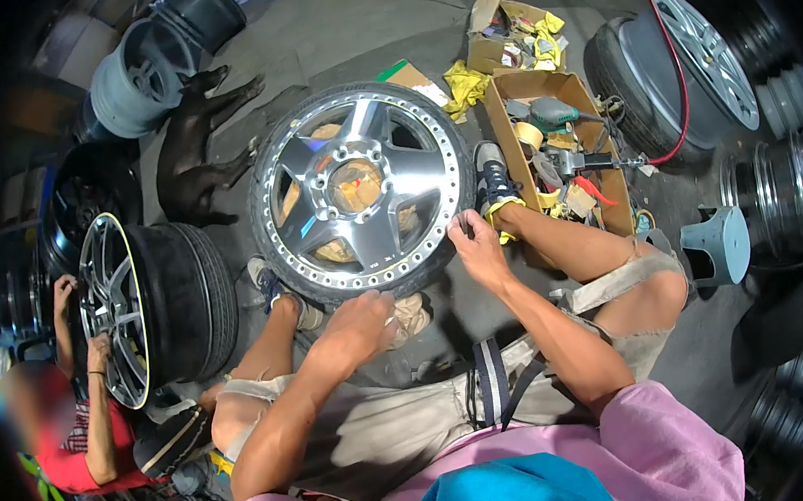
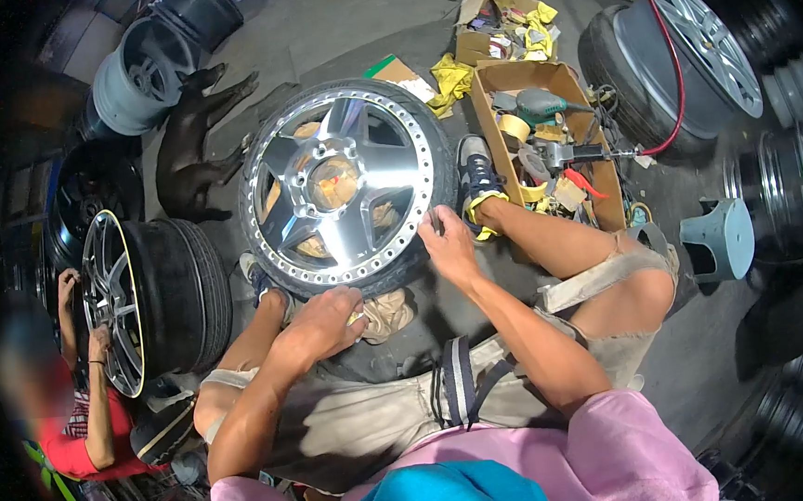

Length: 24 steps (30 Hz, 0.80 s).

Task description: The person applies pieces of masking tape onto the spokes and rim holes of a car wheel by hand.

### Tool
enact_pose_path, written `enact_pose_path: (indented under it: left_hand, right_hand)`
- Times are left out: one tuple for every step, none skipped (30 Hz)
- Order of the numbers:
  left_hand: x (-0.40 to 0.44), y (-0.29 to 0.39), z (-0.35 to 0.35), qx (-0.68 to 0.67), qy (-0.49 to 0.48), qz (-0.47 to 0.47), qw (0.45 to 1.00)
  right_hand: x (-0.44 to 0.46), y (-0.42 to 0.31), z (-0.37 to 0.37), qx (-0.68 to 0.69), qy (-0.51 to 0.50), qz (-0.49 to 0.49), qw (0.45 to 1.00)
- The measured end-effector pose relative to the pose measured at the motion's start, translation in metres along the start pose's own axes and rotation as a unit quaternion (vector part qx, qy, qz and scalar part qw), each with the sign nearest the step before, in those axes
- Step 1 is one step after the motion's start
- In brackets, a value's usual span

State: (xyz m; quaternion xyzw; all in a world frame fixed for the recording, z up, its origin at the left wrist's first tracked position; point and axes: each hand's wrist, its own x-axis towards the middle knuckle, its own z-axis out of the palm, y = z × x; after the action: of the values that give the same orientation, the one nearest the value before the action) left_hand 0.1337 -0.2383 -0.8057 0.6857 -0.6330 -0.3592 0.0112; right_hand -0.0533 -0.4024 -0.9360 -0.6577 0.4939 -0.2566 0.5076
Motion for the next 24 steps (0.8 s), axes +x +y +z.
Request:
enact_pose_path:
  left_hand:
    - [0.000, 0.000, 0.002, -0.004, 0.004, -0.005, 1.000]
    - [0.001, 0.001, 0.005, -0.008, 0.024, 0.000, 1.000]
    - [0.001, 0.001, 0.007, -0.013, 0.043, 0.005, 0.999]
    - [-0.001, 0.001, 0.010, -0.018, 0.047, 0.000, 0.999]
    - [-0.003, 0.000, 0.011, -0.012, 0.063, 0.017, 0.998]
    - [-0.005, -0.001, 0.013, -0.005, 0.078, 0.035, 0.996]
    - [-0.007, -0.001, 0.014, -0.008, 0.080, 0.033, 0.996]
    - [-0.009, -0.002, 0.015, -0.013, 0.085, 0.034, 0.996]
    - [-0.011, -0.002, 0.015, -0.017, 0.091, 0.036, 0.995]
    - [-0.012, -0.003, 0.016, -0.019, 0.094, 0.034, 0.995]
    - [-0.013, -0.005, 0.016, -0.026, 0.096, 0.039, 0.994]
    - [-0.015, -0.006, 0.016, -0.034, 0.099, 0.043, 0.994]
    - [-0.016, -0.007, 0.017, -0.036, 0.104, 0.039, 0.993]
    - [-0.017, -0.008, 0.017, -0.035, 0.112, 0.044, 0.992]
    - [-0.018, -0.010, 0.018, -0.035, 0.119, 0.049, 0.991]
    - [-0.019, -0.012, 0.019, -0.038, 0.125, 0.044, 0.990]
    - [-0.020, -0.015, 0.021, -0.031, 0.128, 0.044, 0.990]
    - [-0.021, -0.017, 0.023, -0.026, 0.131, 0.044, 0.990]
    - [-0.023, -0.019, 0.023, -0.029, 0.136, 0.039, 0.990]
    - [-0.025, -0.020, 0.024, -0.025, 0.131, 0.040, 0.990]
    - [-0.026, -0.020, 0.025, -0.020, 0.124, 0.042, 0.991]
    - [-0.028, -0.021, 0.026, -0.022, 0.127, 0.042, 0.991]
    - [-0.028, -0.022, 0.027, -0.018, 0.121, 0.036, 0.992]
    - [-0.028, -0.024, 0.029, -0.014, 0.115, 0.030, 0.993]
  right_hand:
    - [-0.002, -0.001, -0.003, -0.018, -0.001, -0.099, 0.995]
    - [-0.006, -0.013, -0.005, -0.020, -0.008, -0.103, 0.994]
    - [-0.010, -0.025, -0.010, -0.034, -0.032, -0.134, 0.990]
    - [-0.015, -0.042, -0.016, -0.048, -0.055, -0.164, 0.984]
    - [-0.021, -0.059, -0.021, -0.068, -0.083, -0.179, 0.978]
    - [-0.021, -0.059, -0.019, -0.069, -0.088, -0.180, 0.977]
    - [-0.021, -0.057, -0.016, -0.113, -0.117, -0.214, 0.963]
    - [-0.021, -0.054, -0.013, -0.157, -0.144, -0.247, 0.945]
    - [-0.021, -0.051, -0.008, -0.175, -0.151, -0.273, 0.934]
    - [-0.021, -0.049, -0.005, -0.176, -0.153, -0.276, 0.933]
    - [-0.022, -0.049, -0.001, -0.179, -0.165, -0.291, 0.925]
    - [-0.022, -0.050, 0.003, -0.181, -0.177, -0.307, 0.918]
    - [-0.022, -0.049, 0.005, -0.189, -0.190, -0.306, 0.914]
    - [-0.021, -0.050, 0.007, -0.189, -0.195, -0.311, 0.911]
    - [-0.022, -0.051, 0.009, -0.202, -0.193, -0.313, 0.908]
    - [-0.022, -0.051, 0.010, -0.214, -0.190, -0.316, 0.905]
    - [-0.021, -0.051, 0.012, -0.226, -0.197, -0.317, 0.900]
    - [-0.020, -0.052, 0.013, -0.227, -0.202, -0.321, 0.897]
    - [-0.019, -0.054, 0.015, -0.248, -0.202, -0.321, 0.891]
    - [-0.019, -0.057, 0.017, -0.269, -0.202, -0.320, 0.886]
    - [-0.018, -0.058, 0.019, -0.290, -0.200, -0.323, 0.878]
    - [-0.018, -0.059, 0.022, -0.292, -0.201, -0.325, 0.877]
    - [-0.017, -0.060, 0.024, -0.320, -0.196, -0.316, 0.871]
    - [-0.017, -0.060, 0.026, -0.348, -0.192, -0.307, 0.865]
